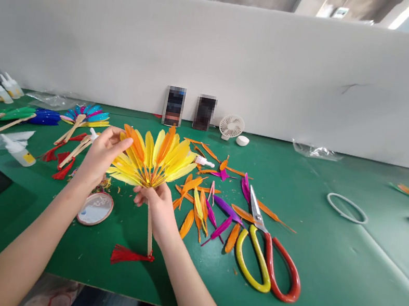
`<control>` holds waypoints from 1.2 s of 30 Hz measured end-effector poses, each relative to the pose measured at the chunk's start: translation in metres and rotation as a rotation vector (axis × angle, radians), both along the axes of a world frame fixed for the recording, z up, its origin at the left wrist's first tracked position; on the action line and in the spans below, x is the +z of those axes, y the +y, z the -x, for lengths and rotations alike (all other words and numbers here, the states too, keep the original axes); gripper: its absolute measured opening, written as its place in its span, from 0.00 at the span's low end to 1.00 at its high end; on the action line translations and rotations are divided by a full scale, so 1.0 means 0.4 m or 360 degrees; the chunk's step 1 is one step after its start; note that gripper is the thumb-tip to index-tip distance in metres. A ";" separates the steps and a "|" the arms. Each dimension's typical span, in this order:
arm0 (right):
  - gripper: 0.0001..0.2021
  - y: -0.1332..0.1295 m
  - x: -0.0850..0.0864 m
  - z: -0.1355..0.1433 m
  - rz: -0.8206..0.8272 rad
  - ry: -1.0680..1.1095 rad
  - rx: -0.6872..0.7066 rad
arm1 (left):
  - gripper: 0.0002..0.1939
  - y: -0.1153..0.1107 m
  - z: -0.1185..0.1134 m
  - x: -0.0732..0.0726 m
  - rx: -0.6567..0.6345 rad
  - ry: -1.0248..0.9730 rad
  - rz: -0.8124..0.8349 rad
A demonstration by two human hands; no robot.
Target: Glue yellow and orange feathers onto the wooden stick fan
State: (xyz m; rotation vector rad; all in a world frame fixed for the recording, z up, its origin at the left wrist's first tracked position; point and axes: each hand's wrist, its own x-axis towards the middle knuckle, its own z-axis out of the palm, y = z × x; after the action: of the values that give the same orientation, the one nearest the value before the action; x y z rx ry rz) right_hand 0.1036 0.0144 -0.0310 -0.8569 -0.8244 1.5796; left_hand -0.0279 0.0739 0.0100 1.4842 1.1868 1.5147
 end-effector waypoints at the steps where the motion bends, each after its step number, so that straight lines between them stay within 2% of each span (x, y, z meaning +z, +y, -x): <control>1: 0.03 0.000 0.000 -0.001 0.0005 0.0016 -0.0006 | 0.14 0.002 0.002 0.002 0.0035 -0.0020 -0.0004; 4: 0.05 0.002 0.003 -0.003 0.0004 0.0064 -0.0013 | 0.13 0.000 0.007 0.014 0.0165 -0.0079 -0.0100; 7: 0.08 0.005 0.003 -0.003 -0.0049 0.0071 -0.0021 | 0.12 -0.022 0.003 0.024 0.0423 -0.0094 -0.0314; 10: 0.09 0.008 -0.004 0.002 -0.0127 -0.0054 -0.0058 | 0.11 -0.068 -0.011 0.008 0.0575 -0.0017 -0.0449; 13: 0.12 0.008 -0.015 0.011 -0.0211 -0.0318 -0.0197 | 0.12 -0.119 -0.026 -0.041 0.0343 0.0120 -0.0311; 15: 0.09 0.005 -0.019 0.017 -0.0322 -0.0487 -0.0300 | 0.19 -0.144 -0.034 -0.079 0.0130 0.0120 -0.0213; 17: 0.04 -0.001 -0.020 0.021 -0.0483 -0.0592 -0.0338 | 0.28 -0.158 -0.042 -0.105 0.0013 0.0052 -0.0116; 18: 0.08 -0.005 -0.020 0.024 -0.0569 -0.0616 -0.0331 | 0.28 -0.161 -0.046 -0.112 -0.0029 0.0017 -0.0021; 20: 0.15 -0.011 -0.019 0.029 -0.0702 -0.0639 -0.0302 | 0.25 -0.160 -0.053 -0.113 -0.0078 -0.0077 0.0151; 23: 0.19 -0.018 -0.022 0.039 -0.0738 -0.0636 -0.0284 | 0.18 -0.151 -0.057 -0.103 -0.0115 -0.0231 0.0327; 26: 0.18 -0.024 -0.029 0.051 -0.0648 -0.0509 -0.0294 | 0.14 -0.141 -0.054 -0.101 -0.0130 -0.0391 0.0387; 30: 0.14 -0.024 -0.032 0.058 -0.0536 -0.0290 -0.0318 | 0.13 -0.137 -0.053 -0.104 -0.0092 -0.0522 0.0436; 36: 0.15 -0.014 -0.014 0.042 -0.0327 -0.0111 -0.0064 | 0.11 -0.138 -0.061 -0.090 -0.0017 -0.0585 0.0472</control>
State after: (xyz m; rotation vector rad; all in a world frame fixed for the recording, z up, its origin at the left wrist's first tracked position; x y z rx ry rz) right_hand 0.0868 0.0088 -0.0367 -0.7785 -0.9945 1.4086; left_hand -0.0035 0.0189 -0.0259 0.9671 1.1186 1.4528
